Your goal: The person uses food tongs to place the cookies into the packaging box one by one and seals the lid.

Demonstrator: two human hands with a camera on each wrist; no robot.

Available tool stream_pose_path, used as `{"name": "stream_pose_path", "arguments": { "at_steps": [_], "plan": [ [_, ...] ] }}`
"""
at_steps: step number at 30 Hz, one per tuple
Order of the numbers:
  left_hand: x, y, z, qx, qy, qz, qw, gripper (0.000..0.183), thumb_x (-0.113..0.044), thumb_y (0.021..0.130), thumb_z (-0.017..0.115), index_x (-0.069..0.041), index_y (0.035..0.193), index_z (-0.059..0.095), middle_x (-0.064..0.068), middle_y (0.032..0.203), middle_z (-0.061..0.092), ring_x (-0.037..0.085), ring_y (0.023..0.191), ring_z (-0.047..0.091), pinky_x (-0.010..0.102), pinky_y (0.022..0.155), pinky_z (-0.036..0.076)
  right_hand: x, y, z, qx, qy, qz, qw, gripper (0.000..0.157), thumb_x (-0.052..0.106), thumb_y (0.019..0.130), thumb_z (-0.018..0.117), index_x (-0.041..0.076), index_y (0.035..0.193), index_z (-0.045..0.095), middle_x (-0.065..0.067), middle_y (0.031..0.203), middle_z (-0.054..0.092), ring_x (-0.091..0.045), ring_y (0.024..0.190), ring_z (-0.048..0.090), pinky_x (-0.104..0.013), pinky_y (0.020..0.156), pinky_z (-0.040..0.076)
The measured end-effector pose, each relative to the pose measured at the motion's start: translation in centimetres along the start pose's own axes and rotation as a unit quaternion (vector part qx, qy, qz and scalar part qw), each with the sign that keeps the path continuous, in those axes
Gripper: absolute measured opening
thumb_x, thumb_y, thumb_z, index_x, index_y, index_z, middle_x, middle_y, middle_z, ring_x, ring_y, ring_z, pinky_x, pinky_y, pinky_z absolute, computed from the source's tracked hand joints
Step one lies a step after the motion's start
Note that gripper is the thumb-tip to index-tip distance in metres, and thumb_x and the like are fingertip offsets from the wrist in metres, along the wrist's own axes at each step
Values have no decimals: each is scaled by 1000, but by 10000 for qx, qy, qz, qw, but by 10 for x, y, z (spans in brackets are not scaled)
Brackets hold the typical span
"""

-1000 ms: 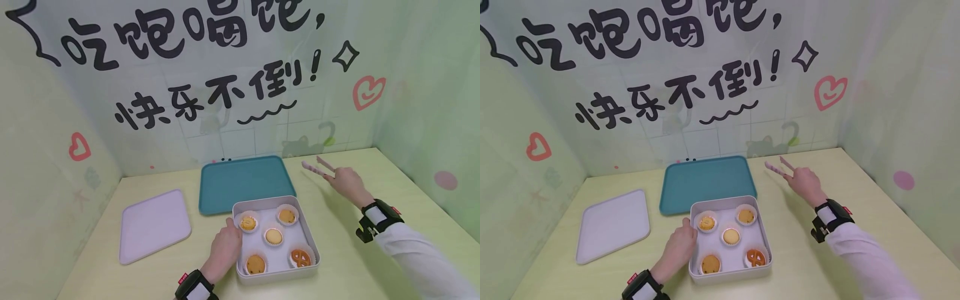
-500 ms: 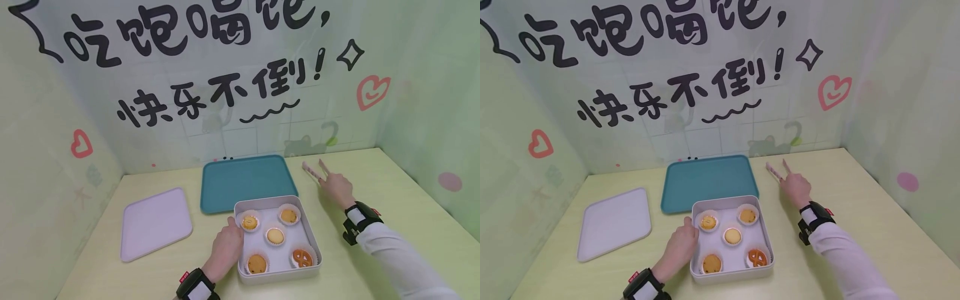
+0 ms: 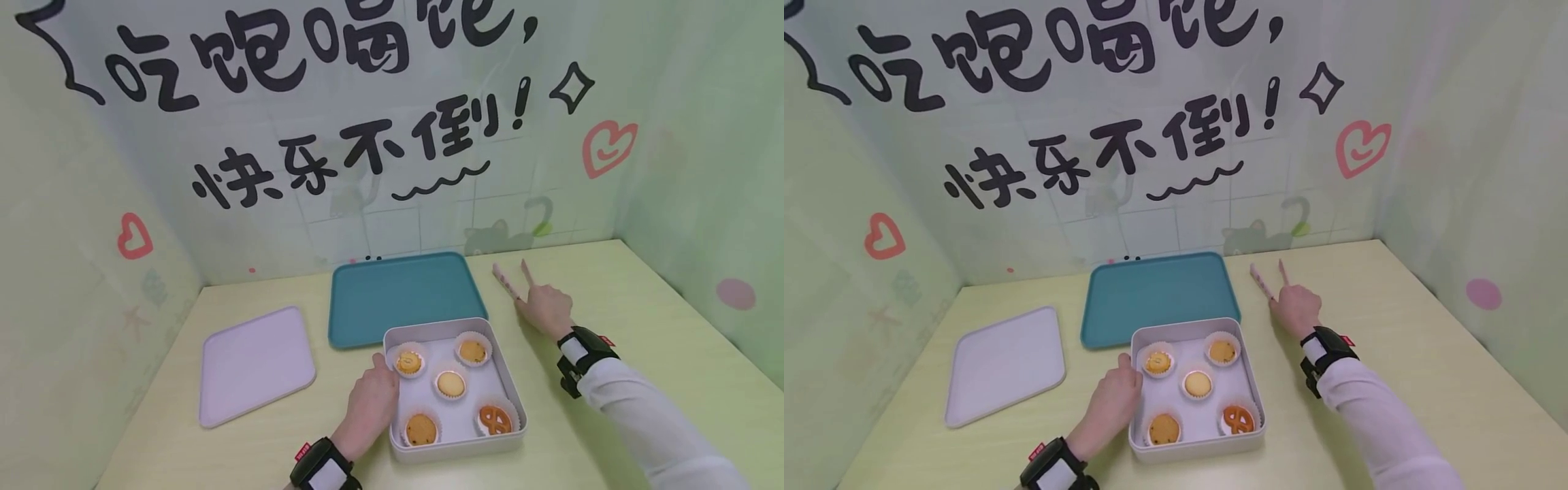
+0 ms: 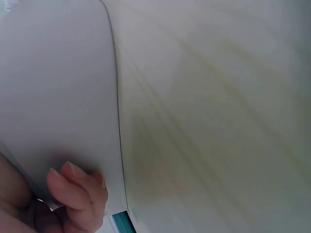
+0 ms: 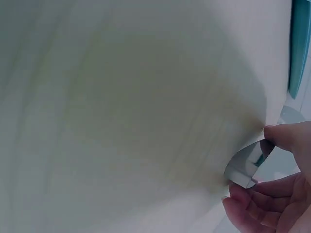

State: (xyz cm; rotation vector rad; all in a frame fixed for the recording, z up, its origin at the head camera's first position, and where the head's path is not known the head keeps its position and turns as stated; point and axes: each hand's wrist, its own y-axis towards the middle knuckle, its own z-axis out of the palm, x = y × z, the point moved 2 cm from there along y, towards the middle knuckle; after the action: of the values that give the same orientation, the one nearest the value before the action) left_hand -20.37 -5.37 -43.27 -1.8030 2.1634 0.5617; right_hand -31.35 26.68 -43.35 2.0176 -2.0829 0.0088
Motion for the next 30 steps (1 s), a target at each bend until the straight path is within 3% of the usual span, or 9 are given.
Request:
{"name": "stream_pose_path", "arguments": {
  "at_steps": [4, 10, 14, 17, 24, 27, 30],
  "plan": [
    [0, 1, 1, 55, 0, -40, 10000, 16, -11, 95, 46, 6, 94, 43, 7, 56, 42, 17, 43, 48, 25, 37, 37, -1, -4, -2, 74, -125, -104, 9998, 83, 38, 88, 60, 4, 149, 16, -11, 51, 45, -23, 45, 44, -32, 39, 27],
    [0, 1, 1, 39, 44, 74, 10000, 16, -9, 95, 46, 6, 93, 43, 7, 56, 41, 15, 42, 47, 24, 36, 36, 7, -13, -17, 110, -19, -66, 9999, 64, 35, 92, 55, -11, 133, 40, -21, 65, 50, -26, 49, 47, -35, 40, 34],
    [1, 1, 2, -30, 60, 111, 9999, 15, -8, 94, 46, 5, 91, 43, 7, 56, 42, 16, 42, 47, 25, 36, 37, 20, -28, -21, 258, 870, -607, 9940, 36, 24, 95, 51, -10, 96, 61, -7, 54, 43, -15, 45, 38, -27, 40, 29],
    [1, 1, 1, -31, 19, 68, 10000, 15, -9, 95, 46, 5, 91, 43, 7, 56, 42, 17, 43, 48, 26, 36, 38, 32, -44, -20, 567, 1559, -1056, 9805, 32, 20, 96, 49, -2, 77, 60, 1, 54, 38, -11, 47, 36, -25, 45, 29],
    [3, -1, 0, 4, 40, -25, 10000, 15, -9, 94, 47, 5, 91, 43, 8, 57, 43, 18, 44, 49, 27, 37, 38, 57, -80, -18, 1377, 2047, -1038, 9635, 32, 25, 98, 46, 0, 87, 63, -1, 63, 48, -13, 58, 44, -27, 53, 37],
    [3, -1, -1, 36, 42, -65, 10000, 15, -9, 94, 47, 6, 92, 43, 8, 57, 44, 18, 45, 50, 28, 38, 39, 65, -91, -18, 1435, 1876, -1041, 9661, 29, 24, 97, 47, -1, 90, 62, -2, 64, 50, -13, 58, 45, -26, 52, 37],
    [0, 1, 0, 164, -23, -67, 9998, 17, -10, 95, 46, 6, 95, 43, 8, 58, 44, 18, 47, 50, 28, 39, 40, 67, -98, -17, 1195, 1570, -1133, 9738, 23, 17, 95, 47, 0, 85, 58, -2, 61, 47, -12, 55, 44, -25, 49, 36]
  ]
}}
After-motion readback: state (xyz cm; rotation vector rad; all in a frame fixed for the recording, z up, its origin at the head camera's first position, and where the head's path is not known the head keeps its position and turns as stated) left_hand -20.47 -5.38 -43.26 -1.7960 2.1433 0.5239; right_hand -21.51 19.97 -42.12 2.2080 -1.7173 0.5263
